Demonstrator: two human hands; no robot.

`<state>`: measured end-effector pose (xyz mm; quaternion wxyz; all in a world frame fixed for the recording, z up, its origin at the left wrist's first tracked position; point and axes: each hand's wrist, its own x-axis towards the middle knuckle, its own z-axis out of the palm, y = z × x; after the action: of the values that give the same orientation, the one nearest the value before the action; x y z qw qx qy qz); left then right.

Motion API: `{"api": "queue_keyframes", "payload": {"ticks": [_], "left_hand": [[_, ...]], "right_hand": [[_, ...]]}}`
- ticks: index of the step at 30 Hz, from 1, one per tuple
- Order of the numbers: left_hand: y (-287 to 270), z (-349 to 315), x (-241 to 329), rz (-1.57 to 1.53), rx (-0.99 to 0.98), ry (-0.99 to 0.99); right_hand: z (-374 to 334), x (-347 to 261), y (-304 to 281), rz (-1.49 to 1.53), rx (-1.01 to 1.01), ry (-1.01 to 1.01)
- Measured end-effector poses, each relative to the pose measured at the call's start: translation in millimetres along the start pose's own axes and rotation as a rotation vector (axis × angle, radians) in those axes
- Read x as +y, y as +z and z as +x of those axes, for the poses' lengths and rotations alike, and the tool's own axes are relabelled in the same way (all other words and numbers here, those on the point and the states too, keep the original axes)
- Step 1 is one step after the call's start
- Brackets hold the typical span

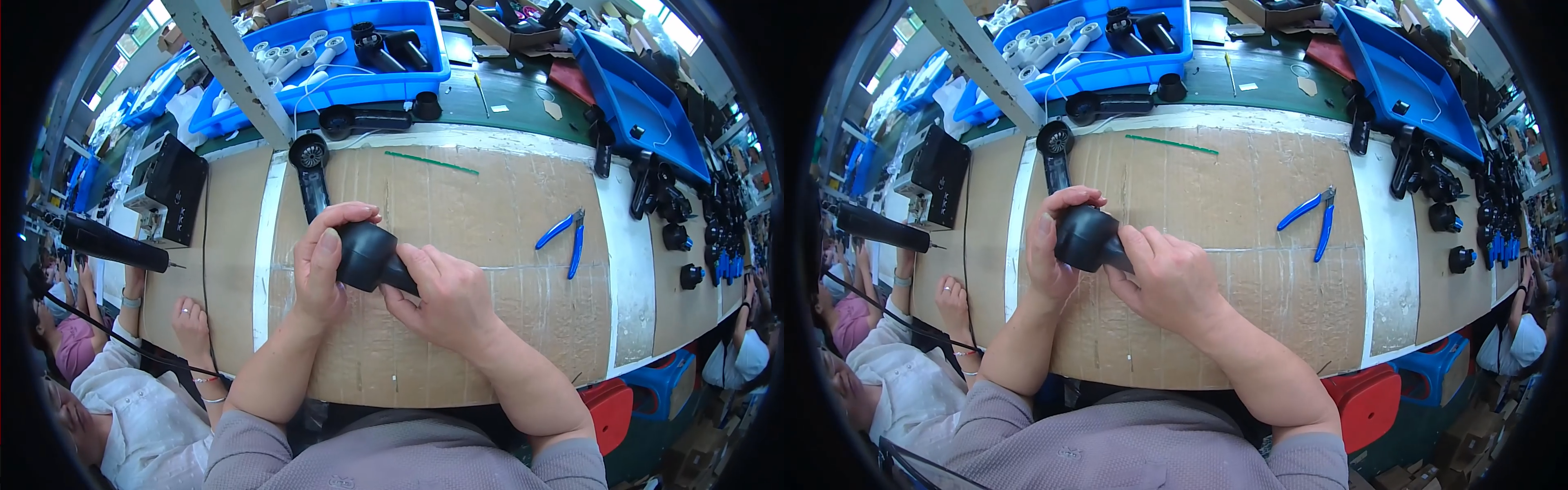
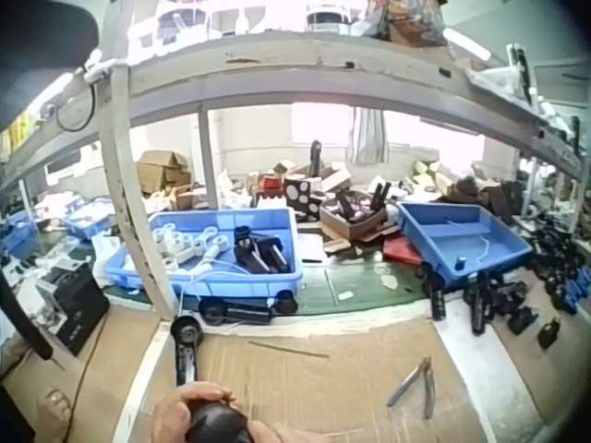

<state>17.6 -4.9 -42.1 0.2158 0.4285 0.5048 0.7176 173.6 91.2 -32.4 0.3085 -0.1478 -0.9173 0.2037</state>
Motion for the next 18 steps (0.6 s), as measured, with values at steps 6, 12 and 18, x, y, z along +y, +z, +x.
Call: {"api": "queue_keyframes", "payload": {"ticks": [6, 12, 18], "left_hand": [[-3, 0, -1, 0.032, -0.034, -0.043], [2, 1, 7, -0.028, -0.028, -0.150], [-1, 4, 4, -0.132, -0.019, -0.159]], "right_hand": [[-1, 4, 0, 0.072, -0.007, -0.031], [6, 4, -11, 1.542, -0.504, 0.925], [1, 11, 2, 1.996, -0.606, 1.088]]}}
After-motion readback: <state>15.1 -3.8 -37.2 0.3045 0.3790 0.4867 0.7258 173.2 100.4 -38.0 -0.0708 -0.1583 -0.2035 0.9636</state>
